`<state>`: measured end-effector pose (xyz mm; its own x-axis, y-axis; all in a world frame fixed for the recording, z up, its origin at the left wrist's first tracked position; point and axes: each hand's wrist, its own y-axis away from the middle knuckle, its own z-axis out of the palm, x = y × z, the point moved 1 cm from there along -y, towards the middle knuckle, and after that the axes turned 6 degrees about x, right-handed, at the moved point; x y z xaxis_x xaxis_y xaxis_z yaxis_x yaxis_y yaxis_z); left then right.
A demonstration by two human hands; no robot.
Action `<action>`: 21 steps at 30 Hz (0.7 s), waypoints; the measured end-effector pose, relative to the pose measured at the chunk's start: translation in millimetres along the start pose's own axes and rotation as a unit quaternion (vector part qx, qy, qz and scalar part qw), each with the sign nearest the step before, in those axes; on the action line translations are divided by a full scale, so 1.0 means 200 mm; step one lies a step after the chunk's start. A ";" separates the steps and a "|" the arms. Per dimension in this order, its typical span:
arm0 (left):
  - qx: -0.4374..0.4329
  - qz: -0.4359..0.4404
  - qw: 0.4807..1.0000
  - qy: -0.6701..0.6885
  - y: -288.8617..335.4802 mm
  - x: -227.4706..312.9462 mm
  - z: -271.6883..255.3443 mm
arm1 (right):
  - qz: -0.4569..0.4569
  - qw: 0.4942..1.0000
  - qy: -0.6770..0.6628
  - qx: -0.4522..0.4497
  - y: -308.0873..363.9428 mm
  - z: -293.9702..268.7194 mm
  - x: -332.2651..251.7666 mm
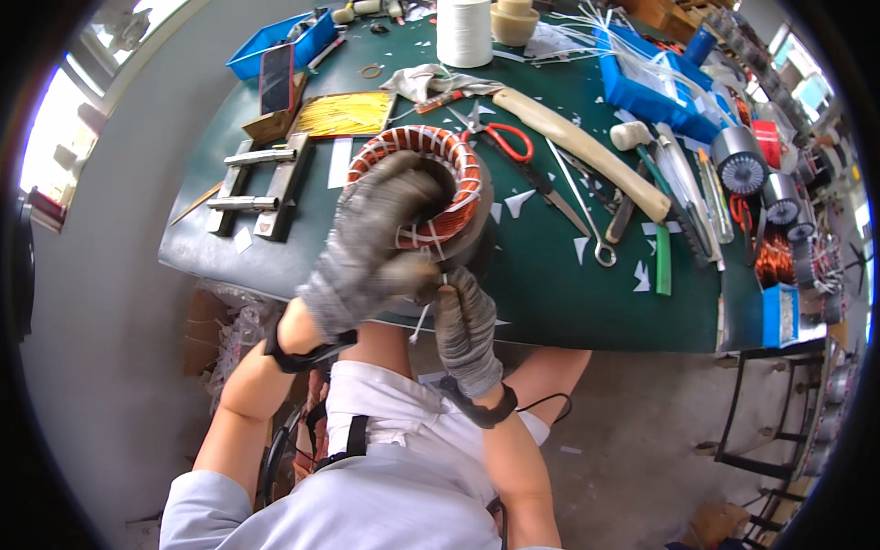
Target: Assembling and securing copper windings on a motor stator using tape and tools.
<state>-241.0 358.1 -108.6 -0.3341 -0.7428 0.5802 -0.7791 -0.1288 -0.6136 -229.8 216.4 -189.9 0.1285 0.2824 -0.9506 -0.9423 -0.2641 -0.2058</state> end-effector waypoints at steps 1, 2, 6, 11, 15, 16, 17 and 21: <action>-0.048 0.106 0.971 -0.210 -0.04 0.04 0.02 | -0.038 0.999 0.030 0.016 -0.01 -0.01 0.01; -0.024 0.087 0.976 -0.196 -0.02 0.03 -0.01 | -0.031 0.998 0.061 -0.009 0.00 0.01 0.00; -0.080 0.070 0.976 -0.188 -0.02 0.01 0.01 | -0.027 0.980 0.067 0.188 0.23 -0.39 0.00; -0.059 0.131 0.979 -0.145 -0.03 -0.03 -0.06 | -0.037 0.847 0.514 0.129 0.51 -0.95 -0.18; -0.117 0.150 0.974 -0.127 -0.09 -0.02 -0.11 | -0.084 0.892 0.435 0.092 0.25 -0.58 -0.26; -0.135 0.126 0.975 -0.126 -0.09 -0.03 -0.11 | -0.172 0.867 0.463 0.064 0.15 -0.48 -0.26; -0.155 0.102 0.975 -0.120 -0.09 -0.03 -0.10 | -0.256 0.832 0.491 0.036 0.07 -0.40 -0.27; -0.117 0.100 0.984 -0.086 -0.08 -0.01 -0.15 | -0.225 0.899 0.373 0.039 -0.05 -0.07 -0.28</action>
<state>-244.1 382.6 -84.0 -0.4146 -0.8407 0.3483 -0.8143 0.1718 -0.5545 -223.3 189.5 -139.1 0.6467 -0.3602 -0.6723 -0.7578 -0.2032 -0.6200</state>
